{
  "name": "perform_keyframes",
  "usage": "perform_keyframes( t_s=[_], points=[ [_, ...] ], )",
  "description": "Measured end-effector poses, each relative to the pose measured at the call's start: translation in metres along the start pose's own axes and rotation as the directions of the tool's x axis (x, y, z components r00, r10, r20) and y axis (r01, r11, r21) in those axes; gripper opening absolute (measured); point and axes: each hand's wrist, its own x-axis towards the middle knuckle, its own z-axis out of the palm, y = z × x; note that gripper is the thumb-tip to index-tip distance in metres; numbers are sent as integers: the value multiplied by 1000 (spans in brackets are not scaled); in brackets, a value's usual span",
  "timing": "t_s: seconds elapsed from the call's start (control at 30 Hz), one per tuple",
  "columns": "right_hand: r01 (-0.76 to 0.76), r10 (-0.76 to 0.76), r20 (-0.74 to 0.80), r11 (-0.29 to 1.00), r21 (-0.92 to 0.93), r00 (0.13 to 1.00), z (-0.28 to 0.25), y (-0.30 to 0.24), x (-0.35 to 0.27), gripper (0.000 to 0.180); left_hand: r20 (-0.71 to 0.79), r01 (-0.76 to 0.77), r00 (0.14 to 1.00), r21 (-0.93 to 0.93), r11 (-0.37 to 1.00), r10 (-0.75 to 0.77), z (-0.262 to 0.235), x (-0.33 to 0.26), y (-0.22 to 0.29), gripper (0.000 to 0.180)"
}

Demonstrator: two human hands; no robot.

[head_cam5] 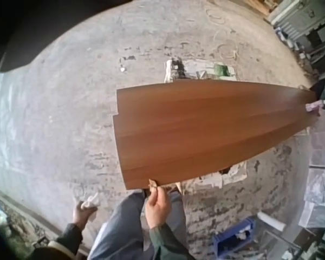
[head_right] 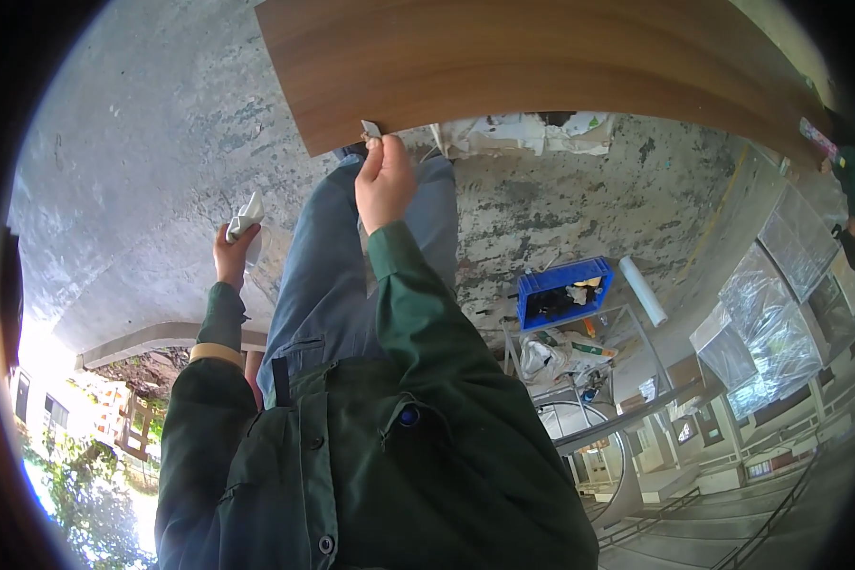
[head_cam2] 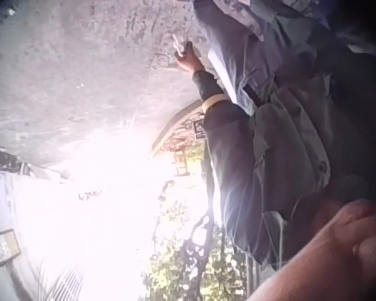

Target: Clean the surface of a wooden board by scraping off residues and wiping it with cleaning fluid.

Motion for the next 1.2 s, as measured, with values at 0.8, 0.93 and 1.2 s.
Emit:
perform_keyframes(
  t_s=[0.8,0.93,1.2],
  points=[
    [-650,504,489,736,189,712,-68,80,-19,17,-376,-467,849,-203,861,372,-29,8,102,25],
    [-741,592,494,647,179,636,-89,82,-3,29,-332,-737,548,241,631,767,11,-5,174,45],
    [-762,534,615,623,178,580,-136,126,14,33,116,-660,561,661,357,820,156,-47,174,79]
  ],
)
